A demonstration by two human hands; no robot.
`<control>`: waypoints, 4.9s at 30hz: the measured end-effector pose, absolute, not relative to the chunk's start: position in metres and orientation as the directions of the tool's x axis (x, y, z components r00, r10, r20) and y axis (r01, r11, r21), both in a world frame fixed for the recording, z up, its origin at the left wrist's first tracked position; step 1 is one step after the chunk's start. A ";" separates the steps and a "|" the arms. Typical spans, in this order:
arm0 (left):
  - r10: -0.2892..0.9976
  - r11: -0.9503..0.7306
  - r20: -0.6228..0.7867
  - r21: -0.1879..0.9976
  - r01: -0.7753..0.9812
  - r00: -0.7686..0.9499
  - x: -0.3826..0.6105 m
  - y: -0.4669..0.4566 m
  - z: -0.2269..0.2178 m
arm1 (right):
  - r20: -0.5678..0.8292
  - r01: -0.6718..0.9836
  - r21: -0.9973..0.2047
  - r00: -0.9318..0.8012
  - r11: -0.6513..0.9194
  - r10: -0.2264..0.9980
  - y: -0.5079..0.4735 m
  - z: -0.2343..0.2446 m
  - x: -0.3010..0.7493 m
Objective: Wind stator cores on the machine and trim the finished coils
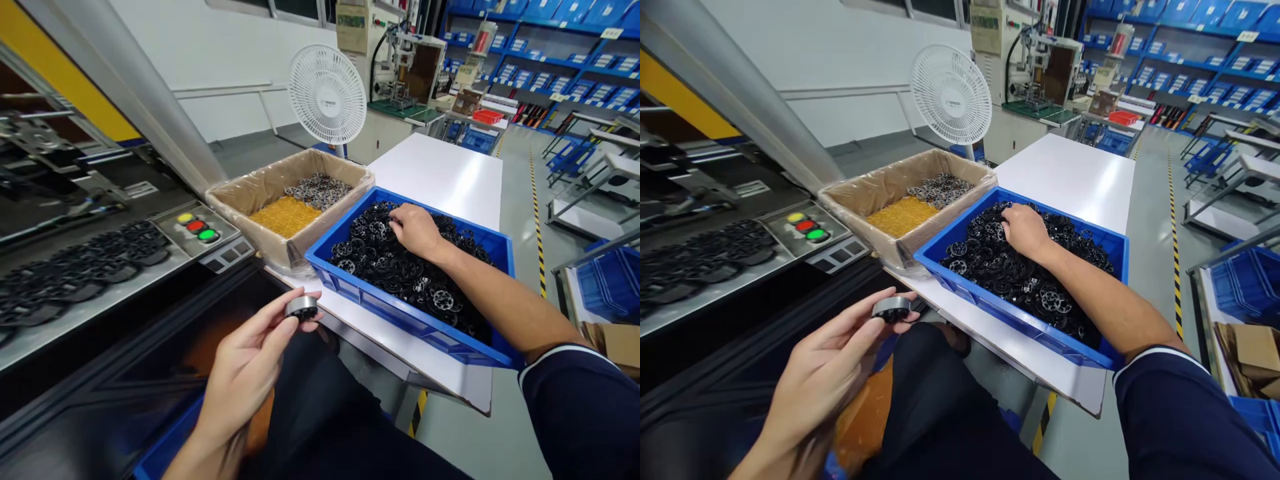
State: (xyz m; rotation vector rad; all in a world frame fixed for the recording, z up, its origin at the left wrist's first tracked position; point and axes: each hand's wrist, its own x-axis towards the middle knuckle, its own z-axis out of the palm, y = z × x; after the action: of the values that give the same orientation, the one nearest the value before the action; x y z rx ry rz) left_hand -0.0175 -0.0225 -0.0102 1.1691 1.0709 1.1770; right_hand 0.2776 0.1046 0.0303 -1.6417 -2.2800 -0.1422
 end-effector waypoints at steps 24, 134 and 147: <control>0.985 -0.093 0.125 0.964 -0.249 0.116 -0.016 -0.029 0.003 | 0.583 0.811 -0.253 -0.308 0.528 0.752 0.083 0.026 0.262; 0.826 0.080 0.300 0.777 0.625 -0.478 -0.211 -0.024 0.018 | 0.596 0.351 -0.058 -0.739 0.935 0.315 0.009 0.023 0.219; 0.816 0.212 0.413 0.439 0.873 -0.405 -0.327 0.021 -0.010 | 0.550 0.605 0.054 -0.682 0.794 0.482 0.046 0.024 0.234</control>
State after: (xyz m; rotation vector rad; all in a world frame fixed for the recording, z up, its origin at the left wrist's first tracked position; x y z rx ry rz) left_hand -0.3272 0.0207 -0.0104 1.7584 2.5151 1.0177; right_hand 0.2337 0.0463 0.0237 -0.8080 -2.4587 -0.3143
